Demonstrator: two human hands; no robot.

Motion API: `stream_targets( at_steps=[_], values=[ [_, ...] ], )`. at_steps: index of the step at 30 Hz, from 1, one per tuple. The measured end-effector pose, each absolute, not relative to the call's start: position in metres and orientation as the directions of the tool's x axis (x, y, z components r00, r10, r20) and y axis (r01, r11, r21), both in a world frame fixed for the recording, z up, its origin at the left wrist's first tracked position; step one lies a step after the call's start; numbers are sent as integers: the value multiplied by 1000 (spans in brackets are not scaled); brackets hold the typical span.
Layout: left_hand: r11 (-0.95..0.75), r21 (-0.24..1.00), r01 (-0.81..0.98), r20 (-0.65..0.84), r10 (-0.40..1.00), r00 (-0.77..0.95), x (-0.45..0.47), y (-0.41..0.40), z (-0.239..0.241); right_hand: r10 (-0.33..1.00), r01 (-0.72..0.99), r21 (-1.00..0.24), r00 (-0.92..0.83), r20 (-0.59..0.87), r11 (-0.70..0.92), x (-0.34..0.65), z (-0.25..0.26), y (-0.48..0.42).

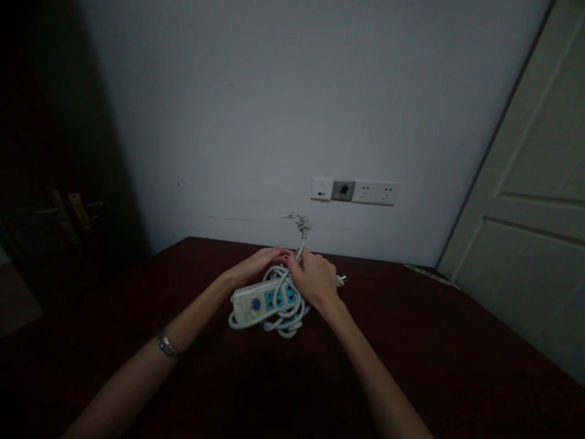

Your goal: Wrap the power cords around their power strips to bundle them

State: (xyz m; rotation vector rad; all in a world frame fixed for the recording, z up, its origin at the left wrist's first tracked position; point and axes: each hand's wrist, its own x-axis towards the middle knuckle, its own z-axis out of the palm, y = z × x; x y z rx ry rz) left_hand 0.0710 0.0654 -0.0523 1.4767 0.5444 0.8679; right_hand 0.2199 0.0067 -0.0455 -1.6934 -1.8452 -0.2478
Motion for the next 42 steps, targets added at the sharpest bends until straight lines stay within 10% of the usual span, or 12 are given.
stream_targets(
  at_steps=[7, 26, 35, 42],
  values=[
    [129, 988, 90, -148, 575, 804, 79, 49, -65, 757, 820, -531, 204, 620, 213, 244, -46, 23],
    [-106, 972, -208, 232, 546, 805, 110, 34, -89, 827, 163, -911, 381, 413, 380, 306, -38, 47],
    [154, 956, -251, 122, 566, 815, 113, 38, -99, 764, 368, -842, 378, 523, 395, 299, -33, 38],
    [-316, 940, -126, 323, 714, 621, 120, 33, -102, 654, 514, -781, 461, 600, 354, 295, -31, 35]
  ],
)
